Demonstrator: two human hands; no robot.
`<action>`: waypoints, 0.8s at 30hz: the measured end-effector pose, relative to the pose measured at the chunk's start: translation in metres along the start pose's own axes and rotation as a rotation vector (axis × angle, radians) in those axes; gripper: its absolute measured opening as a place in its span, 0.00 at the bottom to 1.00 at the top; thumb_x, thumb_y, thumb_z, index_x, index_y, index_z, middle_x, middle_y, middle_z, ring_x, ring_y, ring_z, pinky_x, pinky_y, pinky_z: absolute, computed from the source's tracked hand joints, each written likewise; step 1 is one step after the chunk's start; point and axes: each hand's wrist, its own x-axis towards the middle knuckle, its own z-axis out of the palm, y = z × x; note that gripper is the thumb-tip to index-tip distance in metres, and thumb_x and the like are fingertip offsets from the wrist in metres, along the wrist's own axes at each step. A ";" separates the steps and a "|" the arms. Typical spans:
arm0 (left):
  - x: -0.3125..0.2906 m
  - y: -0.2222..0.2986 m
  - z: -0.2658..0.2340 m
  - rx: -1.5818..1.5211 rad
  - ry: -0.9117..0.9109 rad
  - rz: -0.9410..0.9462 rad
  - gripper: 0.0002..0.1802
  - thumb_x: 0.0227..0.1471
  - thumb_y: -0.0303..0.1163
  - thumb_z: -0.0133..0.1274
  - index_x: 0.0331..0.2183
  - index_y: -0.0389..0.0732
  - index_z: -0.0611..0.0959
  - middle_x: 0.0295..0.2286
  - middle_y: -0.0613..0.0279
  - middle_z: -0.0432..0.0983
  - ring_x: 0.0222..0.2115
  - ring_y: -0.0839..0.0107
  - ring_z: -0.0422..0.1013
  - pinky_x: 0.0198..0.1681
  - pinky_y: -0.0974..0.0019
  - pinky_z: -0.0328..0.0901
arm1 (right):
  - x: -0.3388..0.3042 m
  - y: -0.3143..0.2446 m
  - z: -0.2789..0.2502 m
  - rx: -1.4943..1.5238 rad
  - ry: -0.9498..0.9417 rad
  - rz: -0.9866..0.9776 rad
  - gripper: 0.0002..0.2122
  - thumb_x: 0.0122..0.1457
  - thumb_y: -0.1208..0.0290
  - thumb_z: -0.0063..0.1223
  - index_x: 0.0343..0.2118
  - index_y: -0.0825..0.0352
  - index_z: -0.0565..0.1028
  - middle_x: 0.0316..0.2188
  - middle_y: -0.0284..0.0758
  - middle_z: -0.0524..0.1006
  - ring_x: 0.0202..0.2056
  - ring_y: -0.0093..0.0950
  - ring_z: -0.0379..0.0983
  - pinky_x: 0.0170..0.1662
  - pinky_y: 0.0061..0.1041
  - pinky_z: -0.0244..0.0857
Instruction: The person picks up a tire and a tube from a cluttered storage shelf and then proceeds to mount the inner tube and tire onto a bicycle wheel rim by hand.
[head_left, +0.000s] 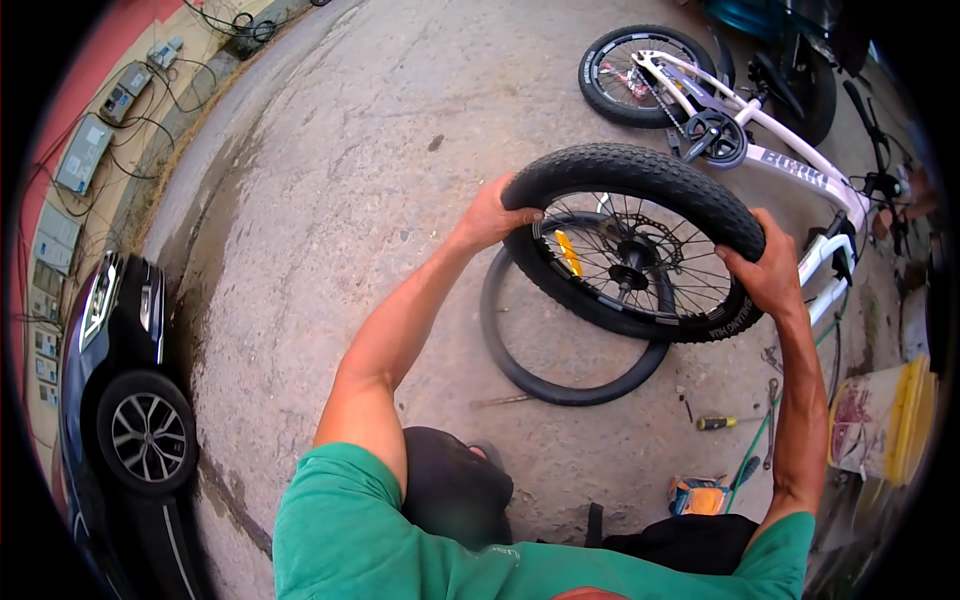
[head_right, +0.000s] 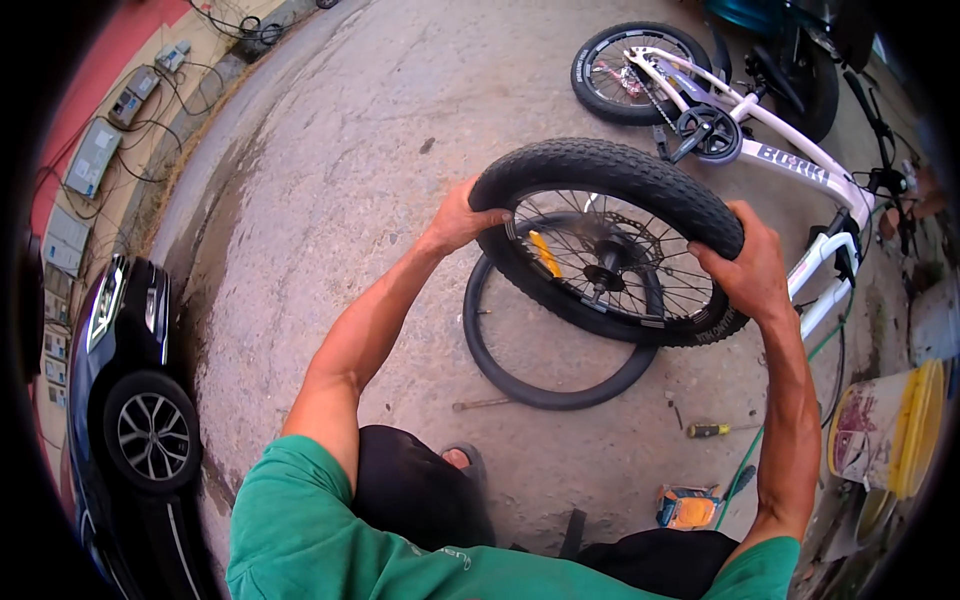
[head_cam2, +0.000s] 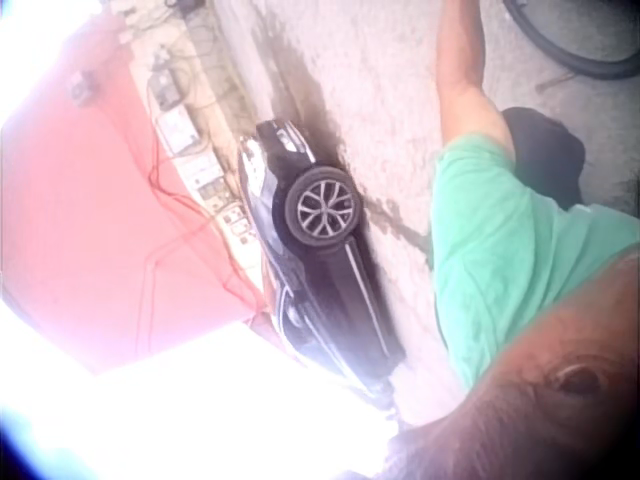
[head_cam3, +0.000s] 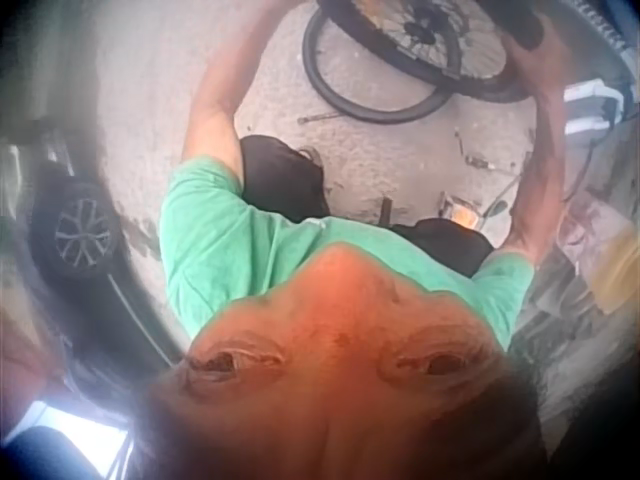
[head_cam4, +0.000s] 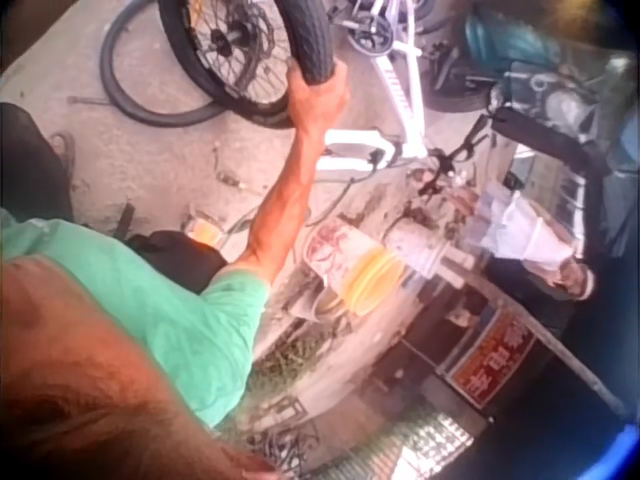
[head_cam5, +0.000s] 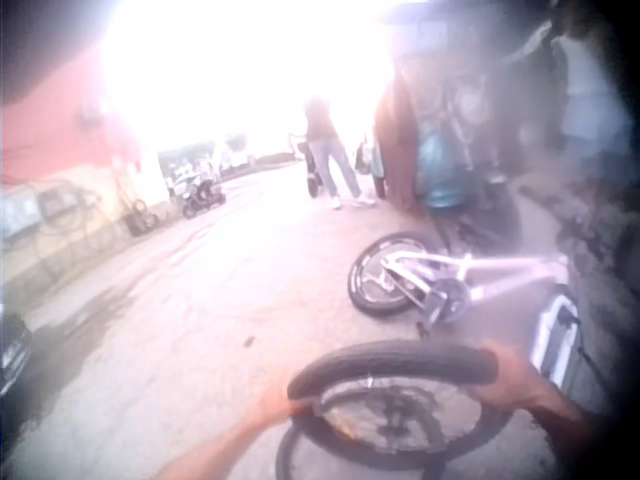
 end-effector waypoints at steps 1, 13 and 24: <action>-0.004 -0.005 0.003 -0.110 -0.005 0.021 0.29 0.50 0.26 0.72 0.54 0.38 0.83 0.46 0.64 0.83 0.48 0.72 0.75 0.55 0.63 0.70 | -0.002 0.001 0.000 -0.002 0.002 0.003 0.19 0.52 0.68 0.72 0.44 0.70 0.78 0.29 0.42 0.83 0.31 0.31 0.81 0.40 0.32 0.73; 0.019 0.125 -0.016 0.123 -0.047 -0.062 0.24 0.48 0.33 0.74 0.47 0.37 0.87 0.34 0.60 0.86 0.36 0.73 0.78 0.45 0.65 0.71 | -0.027 0.067 -0.021 0.212 0.105 -0.001 0.24 0.52 0.66 0.73 0.50 0.70 0.78 0.39 0.33 0.82 0.42 0.25 0.77 0.50 0.28 0.71; 0.005 0.220 0.051 0.662 -0.121 0.327 0.20 0.44 0.34 0.74 0.40 0.41 0.86 0.33 0.50 0.84 0.39 0.45 0.80 0.42 0.49 0.73 | 0.010 -0.083 -0.003 -0.260 -0.140 -0.290 0.21 0.52 0.63 0.72 0.48 0.65 0.79 0.37 0.47 0.84 0.41 0.48 0.82 0.45 0.43 0.73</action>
